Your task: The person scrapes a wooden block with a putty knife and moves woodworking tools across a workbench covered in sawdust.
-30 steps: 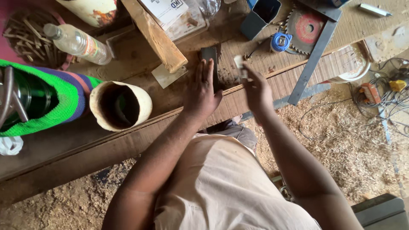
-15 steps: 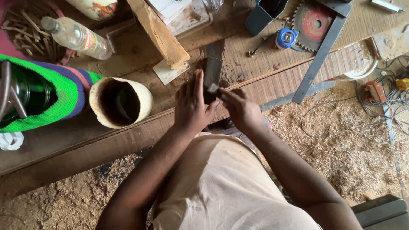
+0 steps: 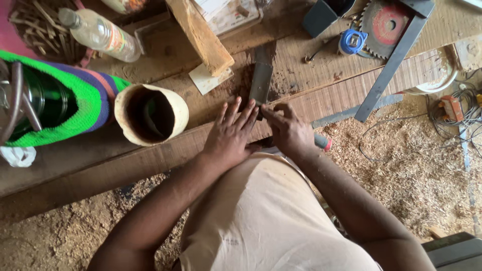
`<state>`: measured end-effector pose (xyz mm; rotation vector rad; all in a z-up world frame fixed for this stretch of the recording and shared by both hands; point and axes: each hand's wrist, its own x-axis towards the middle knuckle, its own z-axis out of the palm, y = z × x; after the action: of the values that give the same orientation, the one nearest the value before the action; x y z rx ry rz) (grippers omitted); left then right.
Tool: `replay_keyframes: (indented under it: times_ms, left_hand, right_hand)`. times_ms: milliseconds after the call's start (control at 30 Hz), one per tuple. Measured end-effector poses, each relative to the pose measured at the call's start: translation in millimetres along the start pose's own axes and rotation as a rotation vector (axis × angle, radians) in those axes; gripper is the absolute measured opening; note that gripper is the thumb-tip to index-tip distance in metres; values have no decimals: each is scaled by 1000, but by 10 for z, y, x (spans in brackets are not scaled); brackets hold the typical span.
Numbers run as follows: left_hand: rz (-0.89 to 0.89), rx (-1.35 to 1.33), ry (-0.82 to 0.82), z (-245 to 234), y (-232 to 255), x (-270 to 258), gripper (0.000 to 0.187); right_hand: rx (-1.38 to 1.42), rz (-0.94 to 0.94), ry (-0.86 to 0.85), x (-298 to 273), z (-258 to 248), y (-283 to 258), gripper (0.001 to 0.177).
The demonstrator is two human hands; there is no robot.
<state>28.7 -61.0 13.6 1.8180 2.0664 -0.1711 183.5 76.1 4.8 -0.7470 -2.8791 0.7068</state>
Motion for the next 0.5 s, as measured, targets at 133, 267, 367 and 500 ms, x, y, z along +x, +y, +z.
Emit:
replay_keyframes:
  times_ms: [133, 267, 367, 500]
  left_hand:
    - [-9, 10, 188, 38, 13, 135, 104]
    - [-72, -119, 283, -75, -35, 399, 106]
    - [-21, 146, -18, -110, -15, 139, 107]
    - [-27, -6, 191, -47, 6, 55, 102]
  right_hand:
    - [41, -10, 93, 130, 10, 10, 37]
    - [-74, -30, 229, 327, 24, 95, 43]
    - [9, -1, 141, 174, 78, 16, 42]
    - [-54, 110, -7, 130, 63, -74, 50]
